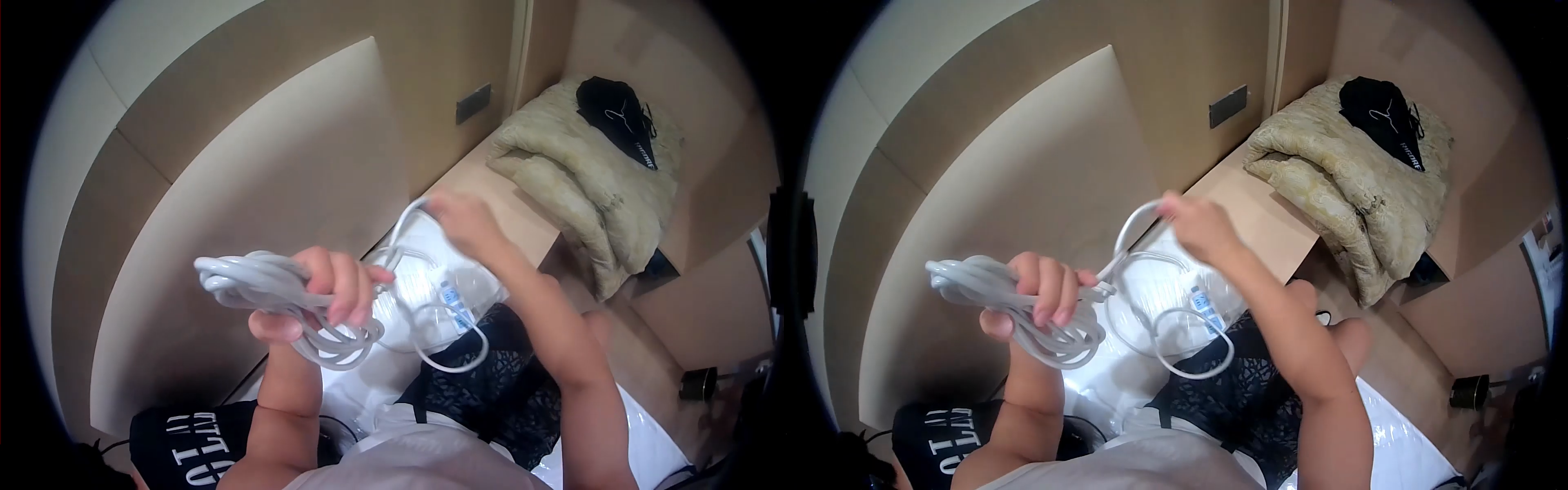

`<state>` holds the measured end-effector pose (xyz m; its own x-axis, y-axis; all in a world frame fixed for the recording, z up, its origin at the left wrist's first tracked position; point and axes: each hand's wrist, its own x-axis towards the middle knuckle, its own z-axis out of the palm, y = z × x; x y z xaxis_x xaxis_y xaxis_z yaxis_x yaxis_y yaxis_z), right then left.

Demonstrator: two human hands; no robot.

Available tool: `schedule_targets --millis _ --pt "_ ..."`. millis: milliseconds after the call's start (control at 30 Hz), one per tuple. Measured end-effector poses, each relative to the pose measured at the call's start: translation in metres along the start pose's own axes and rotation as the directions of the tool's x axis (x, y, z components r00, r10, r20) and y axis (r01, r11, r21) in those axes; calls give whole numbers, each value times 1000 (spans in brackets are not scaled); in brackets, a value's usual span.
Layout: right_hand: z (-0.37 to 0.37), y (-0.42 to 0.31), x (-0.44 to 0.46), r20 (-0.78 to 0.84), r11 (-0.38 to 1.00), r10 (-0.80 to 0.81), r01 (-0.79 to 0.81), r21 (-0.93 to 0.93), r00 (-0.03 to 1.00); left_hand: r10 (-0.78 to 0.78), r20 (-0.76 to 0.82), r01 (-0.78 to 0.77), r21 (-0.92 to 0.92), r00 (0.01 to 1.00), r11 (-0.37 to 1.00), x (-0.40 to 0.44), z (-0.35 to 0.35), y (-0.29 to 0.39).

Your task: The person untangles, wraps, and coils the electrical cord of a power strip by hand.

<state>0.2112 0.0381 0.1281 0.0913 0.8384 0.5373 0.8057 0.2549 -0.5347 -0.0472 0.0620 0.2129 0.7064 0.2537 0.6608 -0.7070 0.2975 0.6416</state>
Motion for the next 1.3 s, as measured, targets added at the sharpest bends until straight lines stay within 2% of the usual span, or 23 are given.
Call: schedule_targets --millis 33,100,167,233,300,367,400,433,467,567,600,633,667,700,767,833,900,1000,1067,1133,1200,1267,1300 --pt "-12 19 1 -17 995 72 -73 -70 997 19 -5 -19 -43 1000 999 -6 1 1" --pt "-43 48 11 -107 910 283 -302 -284 953 123 -218 -127 -5 968 992 -13 12 10" --pt "-68 88 22 -81 851 334 -338 -401 939 228 -383 -227 47 895 973 -22 23 26" --pt "-86 120 26 -129 806 421 -436 -401 898 355 -358 -330 131 864 935 -30 30 52" --pt "-102 199 18 -135 787 342 -362 -500 930 509 -315 -459 223 801 860 -47 39 86" --pt "-118 265 -9 -235 544 754 -783 -302 614 585 -207 -542 231 784 808 -89 42 155" --pt "-124 268 -24 -283 494 767 -812 -312 575 579 -120 -550 208 807 809 -113 45 192" --pt "-132 272 -42 -334 443 773 -836 -325 539 700 -115 -666 233 705 709 -120 60 205" --pt "-129 297 -55 -234 465 721 -705 -536 653 806 -115 -766 257 581 589 -123 71 213" --pt "-69 326 -61 210 626 512 -195 -755 833 789 -110 -633 535 605 560 -101 69 206" --pt "-55 271 -48 170 709 641 -494 -503 748 775 -127 -587 581 619 564 -92 56 197" --pt "-42 209 -28 177 660 751 -729 -180 636 752 -167 -540 600 638 591 -77 49 184" --pt "-24 202 -19 374 872 487 -415 -261 789 728 -203 -492 617 655 615 -61 45 169" --pt "-5 174 -1 367 677 683 -736 5 631 708 -221 -490 585 671 647 -47 42 157" --pt "39 158 5 372 801 450 -551 234 812 646 -259 -445 543 718 712 -31 34 141" --pt "55 90 7 149 817 522 -543 195 840 575 -330 -356 532 748 768 -17 33 123" --pt "53 55 3 233 780 384 -449 436 893 500 -367 -286 501 784 817 -9 32 106" --pt "51 7 -19 275 829 39 -185 528 961 399 -363 -257 382 842 888 -4 30 79" --pt "53 -37 -39 348 778 -52 -180 601 936 344 -375 -269 239 861 933 4 33 58" --pt "61 -74 -60 468 511 -82 -367 777 880 290 -351 -251 155 890 956 12 33 42" --pt "65 -89 -84 587 492 -26 -501 712 809 272 -309 -262 75 911 962 14 26 37" --pt "69 -86 -112 586 579 12 -484 657 810 326 -410 -300 129 852 945 19 28 34" --pt "78 -81 -131 485 590 65 -426 686 872 352 -460 -314 160 815 936 20 29 34"
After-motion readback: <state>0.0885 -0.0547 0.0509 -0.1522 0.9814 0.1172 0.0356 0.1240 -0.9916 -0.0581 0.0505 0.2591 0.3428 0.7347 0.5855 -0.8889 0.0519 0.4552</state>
